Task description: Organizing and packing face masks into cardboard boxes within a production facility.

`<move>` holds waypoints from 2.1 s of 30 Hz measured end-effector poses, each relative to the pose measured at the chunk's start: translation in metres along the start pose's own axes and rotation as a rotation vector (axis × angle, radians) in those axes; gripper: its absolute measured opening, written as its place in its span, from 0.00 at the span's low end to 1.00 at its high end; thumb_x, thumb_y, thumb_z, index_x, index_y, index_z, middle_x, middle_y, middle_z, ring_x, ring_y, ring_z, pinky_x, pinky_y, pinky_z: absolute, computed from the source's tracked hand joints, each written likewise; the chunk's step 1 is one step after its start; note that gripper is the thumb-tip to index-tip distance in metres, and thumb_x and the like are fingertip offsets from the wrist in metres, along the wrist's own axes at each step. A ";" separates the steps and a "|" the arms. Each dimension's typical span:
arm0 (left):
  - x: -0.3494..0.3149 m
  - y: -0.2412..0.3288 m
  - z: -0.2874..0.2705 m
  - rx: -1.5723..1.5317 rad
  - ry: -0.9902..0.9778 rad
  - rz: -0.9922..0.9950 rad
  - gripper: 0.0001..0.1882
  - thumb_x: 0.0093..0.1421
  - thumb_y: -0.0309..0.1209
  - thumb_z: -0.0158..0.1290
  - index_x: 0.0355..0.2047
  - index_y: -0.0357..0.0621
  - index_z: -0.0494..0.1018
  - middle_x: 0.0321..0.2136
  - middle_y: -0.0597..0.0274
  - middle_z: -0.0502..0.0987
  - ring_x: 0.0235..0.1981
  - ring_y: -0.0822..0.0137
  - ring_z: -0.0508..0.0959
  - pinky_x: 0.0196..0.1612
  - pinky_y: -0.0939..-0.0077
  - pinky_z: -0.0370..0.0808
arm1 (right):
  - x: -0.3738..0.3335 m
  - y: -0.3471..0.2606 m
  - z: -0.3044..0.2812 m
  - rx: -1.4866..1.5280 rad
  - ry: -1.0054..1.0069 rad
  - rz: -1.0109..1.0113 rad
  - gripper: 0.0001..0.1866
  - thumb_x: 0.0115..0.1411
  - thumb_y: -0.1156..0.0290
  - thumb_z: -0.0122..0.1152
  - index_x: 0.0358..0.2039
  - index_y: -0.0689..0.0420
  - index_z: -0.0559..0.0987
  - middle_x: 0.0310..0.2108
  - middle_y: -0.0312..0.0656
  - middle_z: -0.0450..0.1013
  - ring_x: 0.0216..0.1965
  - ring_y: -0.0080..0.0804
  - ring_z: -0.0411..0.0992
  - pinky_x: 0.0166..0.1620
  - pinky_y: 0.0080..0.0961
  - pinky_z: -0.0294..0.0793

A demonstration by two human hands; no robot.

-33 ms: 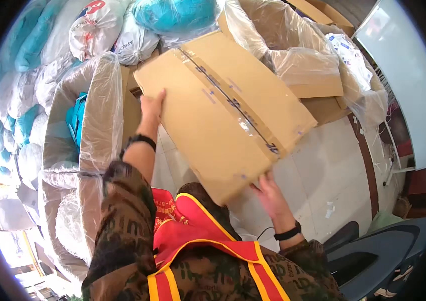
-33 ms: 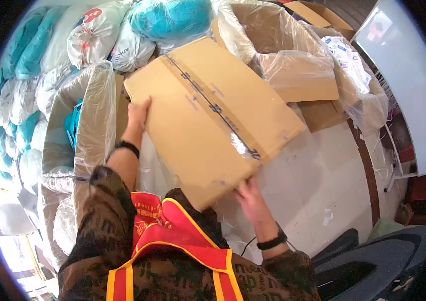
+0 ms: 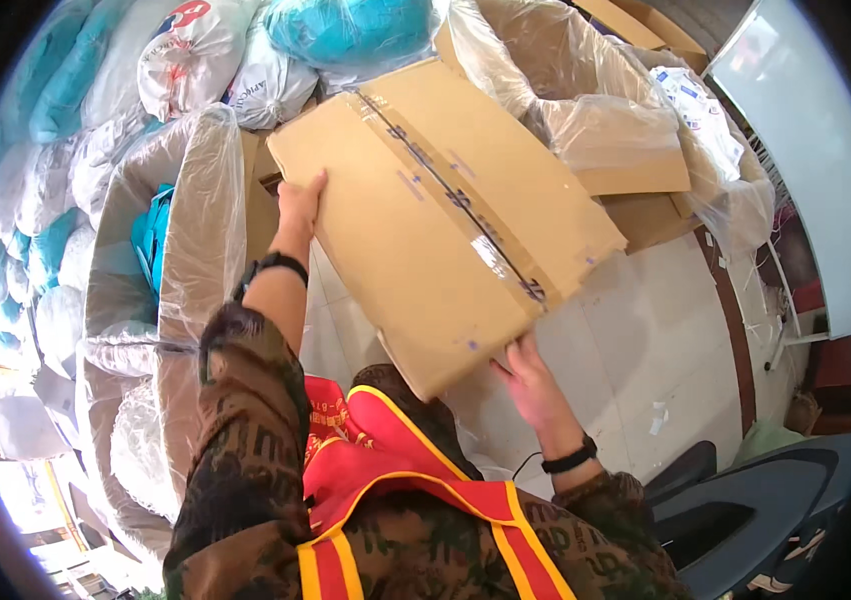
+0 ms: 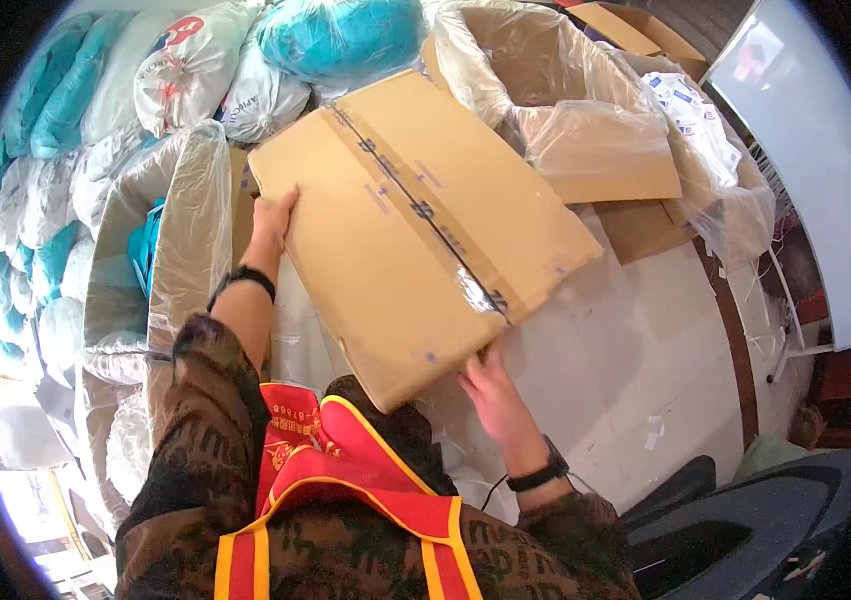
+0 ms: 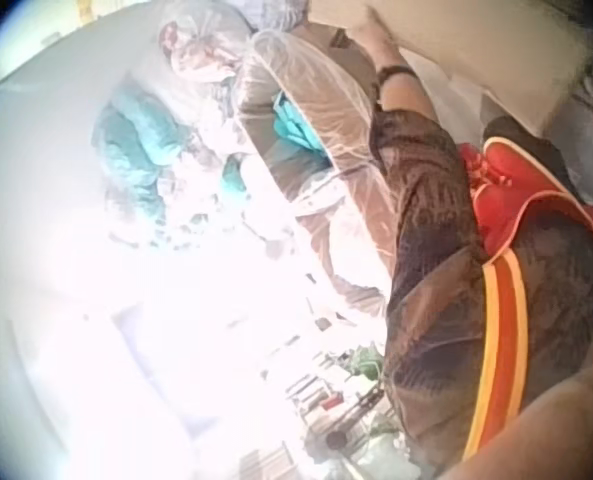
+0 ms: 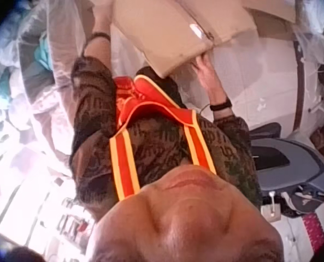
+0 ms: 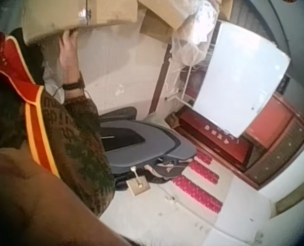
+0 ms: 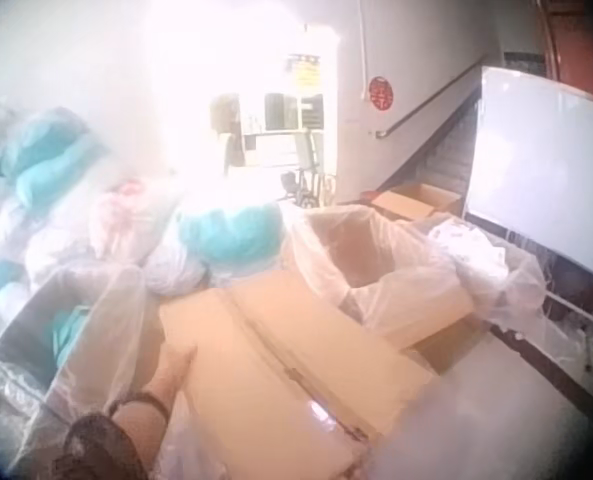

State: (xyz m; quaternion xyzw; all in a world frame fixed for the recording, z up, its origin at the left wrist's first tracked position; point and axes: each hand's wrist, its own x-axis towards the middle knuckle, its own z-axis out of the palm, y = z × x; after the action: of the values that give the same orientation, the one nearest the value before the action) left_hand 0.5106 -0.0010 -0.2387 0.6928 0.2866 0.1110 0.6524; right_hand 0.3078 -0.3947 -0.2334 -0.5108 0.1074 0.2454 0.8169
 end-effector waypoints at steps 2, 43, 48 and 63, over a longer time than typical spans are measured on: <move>0.028 -0.019 -0.014 0.058 0.101 0.110 0.26 0.56 0.35 0.58 0.49 0.31 0.64 0.42 0.51 0.75 0.40 0.61 0.77 0.44 0.66 0.76 | 0.025 0.005 0.009 -0.001 -0.119 -0.024 0.42 0.64 0.59 0.50 0.68 0.39 0.35 0.69 0.31 0.37 0.65 0.28 0.46 0.63 0.38 0.47; -0.024 -0.032 -0.056 0.386 -0.075 0.054 0.36 0.58 0.52 0.51 0.53 0.28 0.65 0.46 0.38 0.74 0.49 0.51 0.74 0.51 0.64 0.69 | 0.155 -0.080 -0.014 -0.642 0.207 -0.278 0.31 0.65 0.51 0.47 0.59 0.62 0.62 0.57 0.45 0.64 0.58 0.31 0.60 0.59 0.29 0.58; -0.024 -0.045 -0.114 0.388 -0.119 0.068 0.35 0.59 0.52 0.49 0.48 0.27 0.69 0.44 0.38 0.74 0.48 0.52 0.75 0.50 0.66 0.69 | 0.118 -0.029 0.028 -0.597 0.263 -0.280 0.33 0.64 0.52 0.49 0.60 0.62 0.59 0.59 0.46 0.61 0.60 0.33 0.57 0.62 0.31 0.53; -0.009 -0.038 -0.148 0.620 -0.152 0.300 0.33 0.59 0.54 0.45 0.43 0.30 0.72 0.42 0.35 0.74 0.48 0.44 0.73 0.51 0.60 0.67 | 0.083 0.015 0.079 -0.576 0.300 -0.243 0.32 0.64 0.52 0.48 0.60 0.62 0.56 0.58 0.49 0.60 0.61 0.35 0.56 0.63 0.33 0.51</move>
State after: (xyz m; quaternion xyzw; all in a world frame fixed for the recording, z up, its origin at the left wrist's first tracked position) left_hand 0.4160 0.1183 -0.2548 0.8986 0.1522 0.0613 0.4069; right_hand 0.3658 -0.2948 -0.2443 -0.7599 0.0908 0.0888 0.6375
